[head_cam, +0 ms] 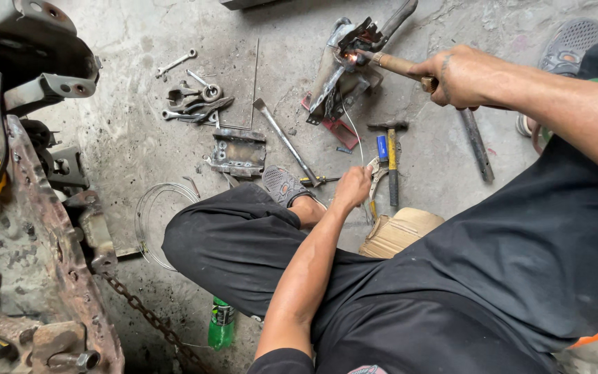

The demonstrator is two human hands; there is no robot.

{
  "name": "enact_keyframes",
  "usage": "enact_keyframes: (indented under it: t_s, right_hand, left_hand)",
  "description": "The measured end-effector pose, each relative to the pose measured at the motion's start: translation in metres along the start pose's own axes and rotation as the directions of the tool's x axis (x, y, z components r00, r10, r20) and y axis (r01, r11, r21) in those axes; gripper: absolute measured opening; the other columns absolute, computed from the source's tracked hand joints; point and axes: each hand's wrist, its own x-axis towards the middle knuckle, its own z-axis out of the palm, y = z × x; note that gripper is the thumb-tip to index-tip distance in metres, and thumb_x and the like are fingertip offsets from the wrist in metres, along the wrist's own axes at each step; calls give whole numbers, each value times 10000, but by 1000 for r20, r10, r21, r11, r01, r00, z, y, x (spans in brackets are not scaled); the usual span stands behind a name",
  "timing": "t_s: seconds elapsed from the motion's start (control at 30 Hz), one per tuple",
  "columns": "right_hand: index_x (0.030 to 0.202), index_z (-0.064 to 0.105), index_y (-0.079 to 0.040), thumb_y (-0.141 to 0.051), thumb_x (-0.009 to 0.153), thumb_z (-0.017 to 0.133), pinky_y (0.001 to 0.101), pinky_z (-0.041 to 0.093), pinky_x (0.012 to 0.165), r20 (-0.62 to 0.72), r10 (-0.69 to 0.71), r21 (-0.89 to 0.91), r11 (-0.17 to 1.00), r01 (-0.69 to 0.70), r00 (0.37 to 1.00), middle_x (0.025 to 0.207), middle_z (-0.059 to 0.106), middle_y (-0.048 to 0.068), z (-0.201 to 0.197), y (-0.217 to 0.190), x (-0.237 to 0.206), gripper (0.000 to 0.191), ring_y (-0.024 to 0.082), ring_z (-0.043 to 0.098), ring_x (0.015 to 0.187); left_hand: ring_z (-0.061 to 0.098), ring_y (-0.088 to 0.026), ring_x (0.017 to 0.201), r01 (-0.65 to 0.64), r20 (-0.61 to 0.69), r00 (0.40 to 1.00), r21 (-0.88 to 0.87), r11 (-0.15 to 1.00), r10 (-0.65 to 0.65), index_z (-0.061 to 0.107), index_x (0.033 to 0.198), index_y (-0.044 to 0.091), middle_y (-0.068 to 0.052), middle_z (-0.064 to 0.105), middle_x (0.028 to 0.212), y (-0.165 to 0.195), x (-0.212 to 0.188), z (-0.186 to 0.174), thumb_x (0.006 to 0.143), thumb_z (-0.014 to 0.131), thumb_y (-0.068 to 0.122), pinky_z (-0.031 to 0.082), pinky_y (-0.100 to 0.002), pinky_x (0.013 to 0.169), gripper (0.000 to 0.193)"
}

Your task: The person sits on the floor and uses a welding torch to heat and join metal parts. They feed a thin wire into the flame, then use a hammer and pliers to adjust and inspect the heated metal piece.

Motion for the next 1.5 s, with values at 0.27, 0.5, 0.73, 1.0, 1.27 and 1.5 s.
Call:
enact_keyframes:
  t_s: [0.27,0.5,0.73,1.0,1.27,1.5]
  right_hand:
    - [1449,644,-235,-44,879,699,434,599,631,-4,42,241,970,-39,999,857,753,158,6,0,15,603,293,718,662]
    - [1446,643,-249,-56,857,728,421,579,643,-16,-21,118,993,23,1000,835,755,152,15,5,26,626,250,712,638]
    - [1438,648,-238,-66,833,734,433,562,650,-48,-17,116,993,23,999,834,746,151,16,9,31,635,266,705,651]
    - [1463,630,-242,-86,842,725,430,570,651,-25,-19,144,989,22,1000,825,745,164,10,4,34,647,270,699,634]
    - [1485,604,-236,-65,824,740,432,574,643,-17,-8,110,994,10,1000,852,748,143,0,-3,33,696,251,690,638]
    - [1496,596,-245,-76,869,722,421,572,566,65,73,167,982,-83,995,801,744,143,-8,-11,29,661,248,668,551]
  left_hand:
    - [701,-275,667,114,50,992,-760,639,-117,595,1225,6,-174,680,781,25,15,-49,1048,411,206,603,-403,569,325]
    - [711,-244,618,19,-120,973,-812,584,-199,522,1263,16,-127,625,782,51,15,-50,1089,377,280,601,-343,482,348]
    - [682,-228,611,-32,-172,952,-877,480,-252,543,1258,21,-100,590,760,51,22,-34,1097,350,333,591,-337,520,400]
    - [691,-236,710,70,-80,948,-892,447,-309,543,1177,-8,-141,667,830,29,44,-22,1039,385,174,586,-353,613,278]
    - [694,-239,798,116,-16,956,-898,424,-294,522,1146,0,-160,704,918,20,68,-15,1028,409,161,603,-356,648,229]
    - [691,-252,792,131,16,957,-916,380,-290,499,1185,-4,-175,691,928,28,73,-21,1037,402,173,632,-385,640,251]
